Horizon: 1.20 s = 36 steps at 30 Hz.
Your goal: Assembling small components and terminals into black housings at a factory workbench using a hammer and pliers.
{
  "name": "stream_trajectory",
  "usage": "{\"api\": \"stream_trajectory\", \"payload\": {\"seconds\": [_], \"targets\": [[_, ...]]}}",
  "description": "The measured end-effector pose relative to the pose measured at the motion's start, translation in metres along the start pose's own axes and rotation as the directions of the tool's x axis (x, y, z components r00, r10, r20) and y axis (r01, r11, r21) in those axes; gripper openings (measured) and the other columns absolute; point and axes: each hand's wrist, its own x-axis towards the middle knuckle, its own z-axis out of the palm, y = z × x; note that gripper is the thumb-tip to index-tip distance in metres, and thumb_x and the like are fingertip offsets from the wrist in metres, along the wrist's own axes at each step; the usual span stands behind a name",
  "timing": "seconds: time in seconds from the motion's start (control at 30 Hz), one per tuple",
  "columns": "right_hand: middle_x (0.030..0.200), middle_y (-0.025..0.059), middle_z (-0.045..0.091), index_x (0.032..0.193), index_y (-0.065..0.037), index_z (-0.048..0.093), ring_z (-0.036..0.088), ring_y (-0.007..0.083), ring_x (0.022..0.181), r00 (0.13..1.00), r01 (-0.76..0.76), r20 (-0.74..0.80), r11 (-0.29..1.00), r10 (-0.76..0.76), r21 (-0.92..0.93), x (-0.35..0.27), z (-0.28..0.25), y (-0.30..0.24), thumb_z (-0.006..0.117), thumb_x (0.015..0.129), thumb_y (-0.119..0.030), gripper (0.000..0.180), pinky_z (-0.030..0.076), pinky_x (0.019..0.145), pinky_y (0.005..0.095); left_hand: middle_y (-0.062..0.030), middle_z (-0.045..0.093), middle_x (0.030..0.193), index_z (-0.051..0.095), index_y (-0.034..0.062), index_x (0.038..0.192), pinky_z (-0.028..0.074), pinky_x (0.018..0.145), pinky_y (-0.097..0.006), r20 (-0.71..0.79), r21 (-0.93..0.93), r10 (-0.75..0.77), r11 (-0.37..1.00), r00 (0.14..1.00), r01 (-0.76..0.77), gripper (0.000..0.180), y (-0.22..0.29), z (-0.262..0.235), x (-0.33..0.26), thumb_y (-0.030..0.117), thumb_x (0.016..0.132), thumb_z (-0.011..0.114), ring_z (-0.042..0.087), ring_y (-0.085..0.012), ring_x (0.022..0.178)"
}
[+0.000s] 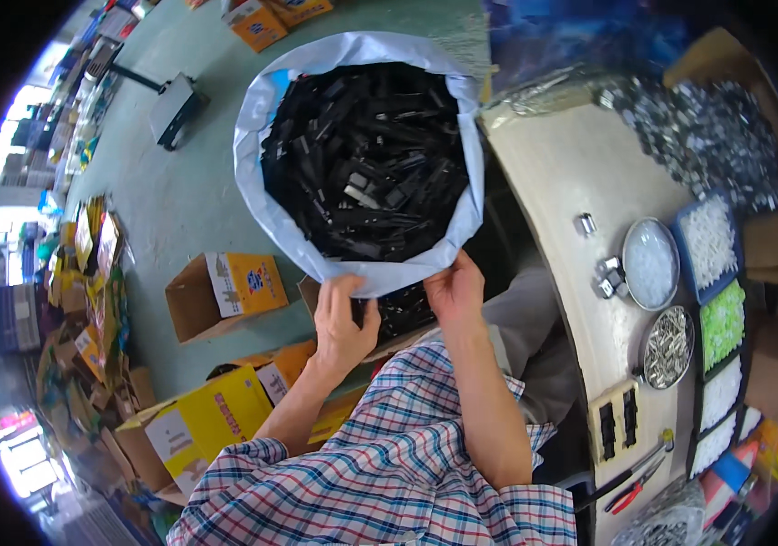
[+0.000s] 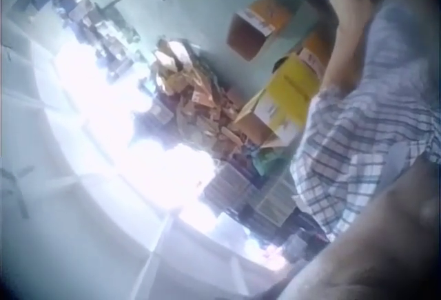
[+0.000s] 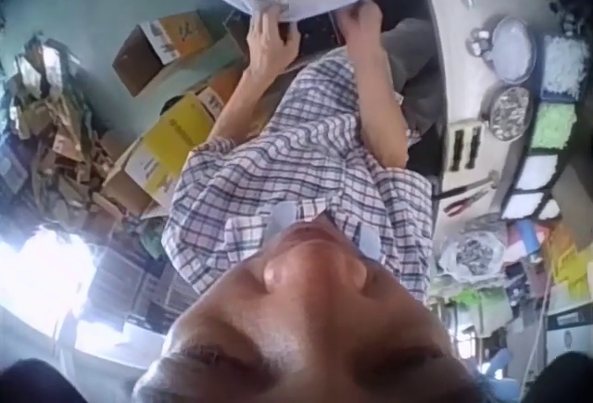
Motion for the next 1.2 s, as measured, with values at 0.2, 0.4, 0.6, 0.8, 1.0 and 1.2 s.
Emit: {"api": "stream_trajectory", "payload": {"seconds": [0.2,0.4,0.6,0.8,1.0,1.2], "targets": [[0.12,0.0198,0.065,0.121,0.01,0.057,0.067,0.0312,0.109,0.99,0.055,-0.125,0.996,-0.063,-0.068,0.001,0.011,0.001,0.038,0.104,-0.005,0.031,0.057,0.099,0.0473,-0.0167,0.054,0.108,0.055,0.0009,0.113,0.045,0.087,-0.045,-0.385,0.416,-0.187,0.839,0.904,0.351,0.043,-0.02,-0.02,0.049,0.01,0.078,0.08,0.055,-0.0357,0.096],[0.123,0.0214,0.064,0.125,0.009,0.055,0.067,0.0325,0.111,0.967,0.06,-0.228,0.969,-0.117,-0.241,0.002,0.016,-0.001,0.038,0.104,-0.005,0.031,0.059,0.096,0.0479,-0.0127,0.058,0.105,0.055,-0.0017,0.114,0.048,0.07,-0.03,-0.354,-0.463,-0.722,0.688,0.595,0.559,0.029,-0.047,-0.015,0.034,-0.001,0.088,0.069,0.059,-0.0178,0.08],[0.106,0.0143,0.068,0.116,0.001,0.059,0.071,0.0273,0.095,0.992,-0.127,0.001,0.989,0.127,-0.07,0.019,-0.014,-0.027,0.044,0.102,-0.006,0.021,0.061,0.089,0.0488,-0.0131,0.07,0.11,0.06,-0.0034,0.117,0.058,0.09,-0.032,0.407,-0.867,-0.624,-0.493,0.667,0.068,0.019,-0.113,-0.019,0.014,-0.002,0.098,0.058,0.069,-0.0195,0.098],[0.097,0.0097,0.066,0.117,-0.004,0.058,0.068,0.0229,0.084,0.998,0.004,-0.062,0.989,-0.014,-0.148,0.006,0.0,-0.014,0.044,0.106,-0.018,0.023,0.061,0.078,0.0432,-0.0117,0.065,0.107,0.056,-0.0019,0.117,0.052,0.084,-0.034,0.129,-0.99,-0.779,-0.068,0.614,0.122,0.024,-0.111,-0.024,0.043,0.006,0.094,0.058,0.063,-0.0217,0.093],[0.129,0.0072,0.06,0.135,-0.013,0.052,0.055,0.0279,0.122,0.974,0.179,-0.074,0.93,-0.213,-0.321,-0.062,0.066,0.03,0.035,0.109,-0.048,0.047,0.043,0.106,0.05,-0.0194,0.065,0.104,0.06,0.0004,0.118,0.05,0.085,-0.043,-0.511,-0.126,-0.373,0.924,0.774,0.362,0.044,-0.139,-0.059,0.157,0.032,0.09,0.071,0.063,-0.0352,0.095],[0.146,0.0083,0.051,0.146,-0.01,0.043,0.047,0.0288,0.134,0.971,0.141,-0.15,0.951,-0.187,-0.276,-0.065,0.064,0.048,0.039,0.107,-0.051,0.057,0.036,0.115,0.0492,-0.0196,0.073,0.092,0.072,-0.001,0.1,0.054,0.075,-0.044,-0.271,-0.086,-0.401,0.916,0.875,0.393,0.028,-0.178,-0.052,0.188,0.025,0.092,0.068,0.071,-0.0341,0.082]]}}
